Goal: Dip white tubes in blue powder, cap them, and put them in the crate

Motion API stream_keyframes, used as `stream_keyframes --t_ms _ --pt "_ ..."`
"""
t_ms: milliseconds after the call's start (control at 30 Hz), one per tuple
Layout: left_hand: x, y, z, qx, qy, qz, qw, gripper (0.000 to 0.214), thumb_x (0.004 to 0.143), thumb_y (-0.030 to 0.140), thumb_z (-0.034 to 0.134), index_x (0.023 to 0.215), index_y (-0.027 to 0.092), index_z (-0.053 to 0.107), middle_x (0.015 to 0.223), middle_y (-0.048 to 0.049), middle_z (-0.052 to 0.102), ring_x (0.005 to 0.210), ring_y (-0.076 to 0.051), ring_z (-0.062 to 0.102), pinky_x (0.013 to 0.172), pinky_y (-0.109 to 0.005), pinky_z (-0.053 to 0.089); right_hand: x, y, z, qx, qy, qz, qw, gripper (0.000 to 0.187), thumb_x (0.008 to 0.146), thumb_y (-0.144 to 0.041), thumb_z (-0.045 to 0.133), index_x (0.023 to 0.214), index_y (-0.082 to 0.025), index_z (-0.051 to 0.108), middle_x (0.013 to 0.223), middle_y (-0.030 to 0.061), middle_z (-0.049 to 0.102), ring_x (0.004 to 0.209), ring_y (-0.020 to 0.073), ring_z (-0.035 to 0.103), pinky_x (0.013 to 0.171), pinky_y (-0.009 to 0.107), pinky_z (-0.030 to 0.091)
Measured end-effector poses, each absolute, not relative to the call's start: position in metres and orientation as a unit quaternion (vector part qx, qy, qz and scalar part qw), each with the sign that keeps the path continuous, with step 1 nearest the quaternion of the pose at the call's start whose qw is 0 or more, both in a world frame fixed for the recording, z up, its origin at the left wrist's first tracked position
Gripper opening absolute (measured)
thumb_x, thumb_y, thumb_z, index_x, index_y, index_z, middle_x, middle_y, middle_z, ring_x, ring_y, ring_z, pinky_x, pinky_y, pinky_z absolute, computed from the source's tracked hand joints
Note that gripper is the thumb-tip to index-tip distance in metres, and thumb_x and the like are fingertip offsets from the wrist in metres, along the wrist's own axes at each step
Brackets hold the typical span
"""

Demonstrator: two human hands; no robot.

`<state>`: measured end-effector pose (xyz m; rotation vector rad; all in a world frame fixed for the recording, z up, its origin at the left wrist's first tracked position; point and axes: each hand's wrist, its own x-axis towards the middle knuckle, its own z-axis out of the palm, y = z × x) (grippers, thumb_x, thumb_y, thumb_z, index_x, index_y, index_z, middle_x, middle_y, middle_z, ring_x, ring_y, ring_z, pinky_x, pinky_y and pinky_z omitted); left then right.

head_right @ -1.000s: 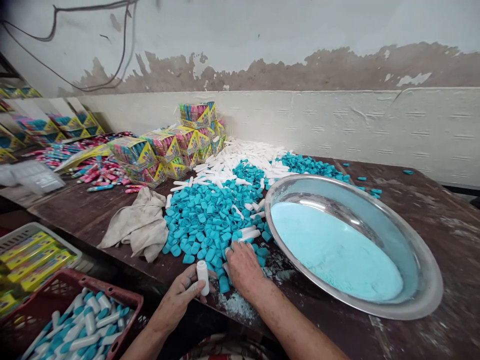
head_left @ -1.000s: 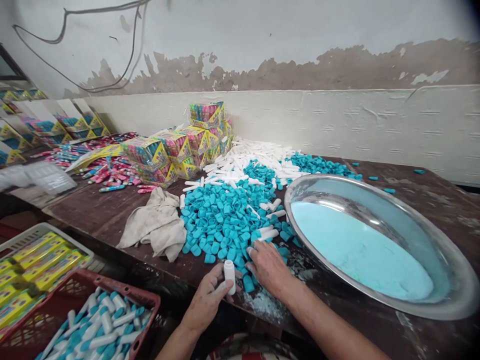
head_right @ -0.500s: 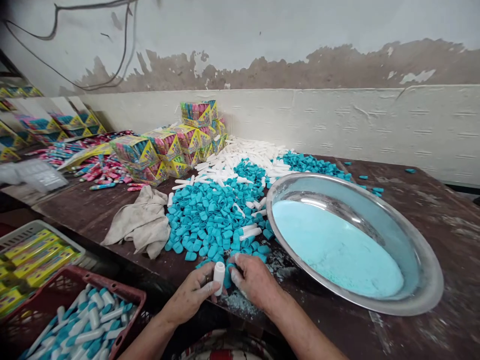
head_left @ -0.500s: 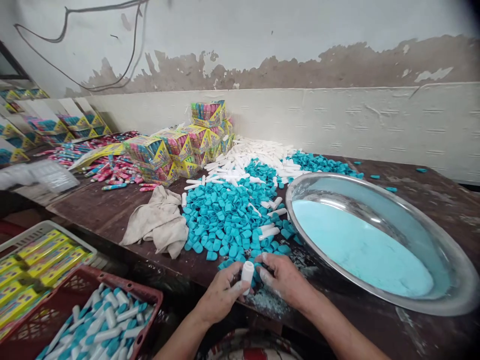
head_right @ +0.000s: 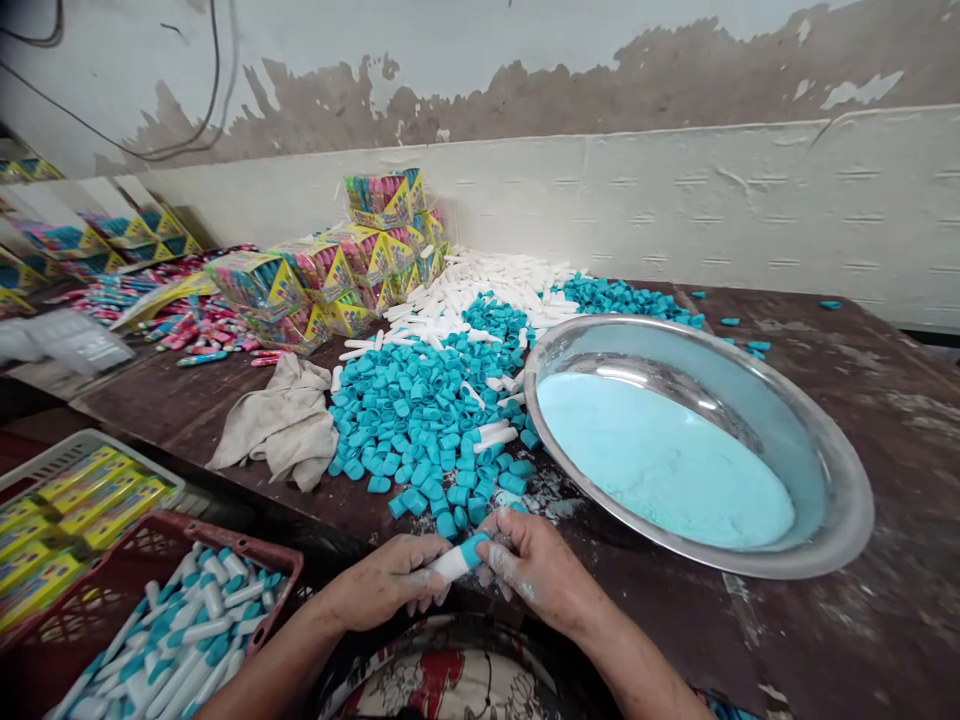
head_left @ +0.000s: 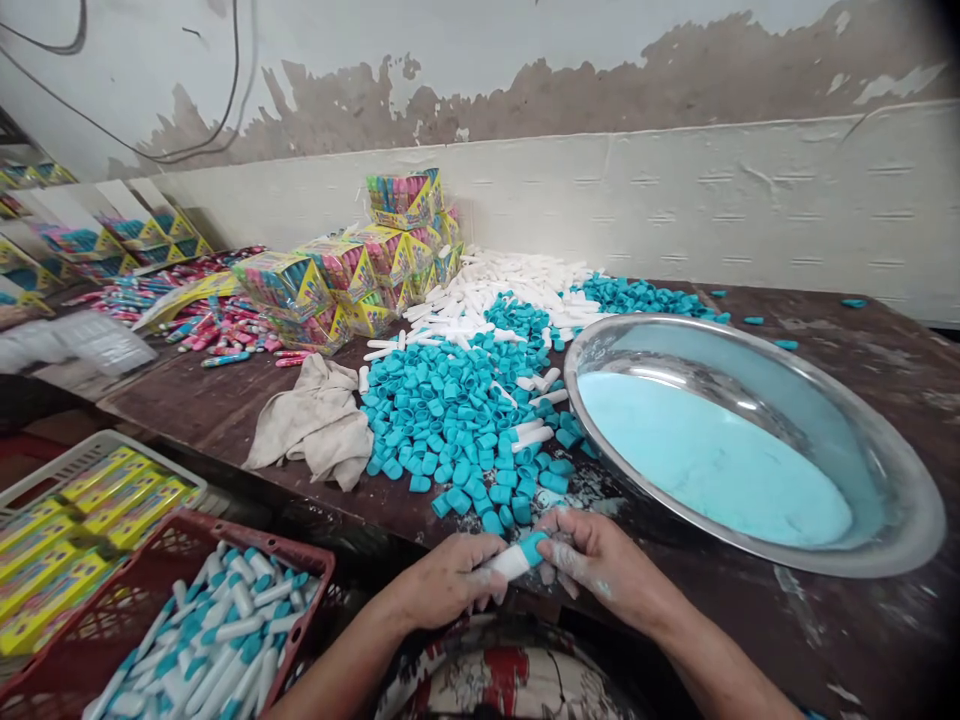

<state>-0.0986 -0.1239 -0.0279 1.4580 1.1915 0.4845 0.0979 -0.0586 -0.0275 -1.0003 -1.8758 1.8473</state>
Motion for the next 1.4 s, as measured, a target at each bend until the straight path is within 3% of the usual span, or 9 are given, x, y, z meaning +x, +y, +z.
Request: stream_keyframes --t_ms 267,433,700,933,1000,1100,1200,1300,1400 --pt "-0.072 -0.123 -0.038 0.735 0.621 0.041 0.268 0.034 0.079 0.049 0.046 0.087 0.017 0.055 0.077 -0.0059 0.063 0.07 -0.021 0.058 0.061 -0.026 0.042 0.102 -0.056 -0.031 -0.341 -0.577 0.732 0.121 0.027 0.065 -0.039 0.062 0.066 -0.018 0.046 0.049 -0.0028 0.059 0.034 0.0069 0.042 0.036 0.019 0.029" --pt "-0.064 -0.117 -0.038 0.75 0.632 -0.026 0.195 0.025 0.08 0.034 0.042 0.093 0.017 0.055 0.08 -0.0095 0.066 0.073 -0.026 0.063 0.064 -0.033 0.048 0.097 -0.059 -0.034 -0.348 -0.545 0.747 0.154 0.023 0.063 -0.034 0.061 0.062 -0.017 0.046 0.043 -0.0044 0.056 0.031 0.0048 0.036 0.034 0.017 0.02" --pt "-0.065 -0.124 -0.043 0.735 0.65 -0.046 0.185 0.022 0.074 0.02 0.042 0.091 0.016 0.055 0.079 -0.0114 0.067 0.074 -0.029 0.064 0.065 -0.04 0.051 0.085 -0.067 -0.047 -0.38 -0.572 0.712 0.15 0.02 0.062 -0.035 0.056 0.063 -0.019 0.045 0.041 -0.0053 0.054 0.029 0.0048 0.033 0.032 0.018 0.018" --pt "-0.081 -0.132 -0.033 0.711 0.669 -0.023 0.215 0.018 0.078 0.023 0.043 0.091 0.017 0.055 0.082 -0.0093 0.067 0.077 -0.025 0.063 0.066 -0.03 0.047 0.078 -0.063 -0.031 -0.35 -0.648 0.671 0.088 0.012 0.07 -0.031 0.048 0.07 -0.019 0.046 0.05 -0.0033 0.057 0.035 0.0081 0.039 0.036 0.02 0.027" --pt "-0.094 -0.133 -0.033 0.682 0.698 0.001 0.218 0.019 0.082 0.03 0.043 0.091 0.018 0.054 0.083 -0.0081 0.066 0.079 -0.024 0.063 0.066 -0.028 0.045 0.076 -0.055 -0.025 -0.369 -0.718 0.583 0.096 0.011 0.075 -0.028 0.044 0.07 -0.019 0.048 0.057 -0.0001 0.059 0.044 0.0113 0.047 0.043 0.022 0.033" --pt "-0.113 -0.134 -0.036 0.634 0.745 0.035 0.205 0.024 0.084 0.038 0.043 0.094 0.019 0.053 0.084 -0.0065 0.066 0.082 -0.022 0.062 0.067 -0.026 0.042 0.067 -0.046 -0.022 -0.421 -0.828 0.355 0.111 0.01 0.079 -0.024 0.046 0.074 -0.018 0.053 0.07 0.0055 0.061 0.066 0.0174 0.056 0.059 0.026 0.038" --pt "-0.122 -0.134 -0.039 0.622 0.753 0.056 0.207 0.022 0.083 0.038 0.045 0.093 0.019 0.051 0.083 -0.0049 0.066 0.082 -0.021 0.062 0.066 -0.025 0.039 0.053 -0.042 -0.027 -0.44 -0.864 0.239 0.055 0.01 0.078 -0.024 0.052 0.082 -0.016 0.056 0.082 0.0107 0.063 0.076 0.0224 0.058 0.062 0.028 0.037" --pt "-0.119 -0.135 -0.041 0.625 0.746 0.059 0.223 0.021 0.084 0.038 0.045 0.088 0.019 0.053 0.083 -0.0053 0.065 0.081 -0.02 0.062 0.065 -0.024 0.038 0.047 -0.038 -0.034 -0.45 -0.863 0.226 0.036 0.007 0.078 -0.02 0.05 0.079 -0.015 0.056 0.077 0.0116 0.064 0.073 0.023 0.058 0.06 0.029 0.036" --pt "-0.112 -0.136 -0.042 0.637 0.733 0.057 0.23 0.021 0.084 0.038 0.045 0.089 0.019 0.053 0.084 -0.0059 0.066 0.082 -0.021 0.062 0.067 -0.024 0.039 0.054 -0.032 -0.039 -0.448 -0.813 0.36 0.096 0.008 0.078 -0.023 0.048 0.074 -0.017 0.052 0.066 0.004 0.061 0.058 0.0161 0.056 0.053 0.025 0.036"
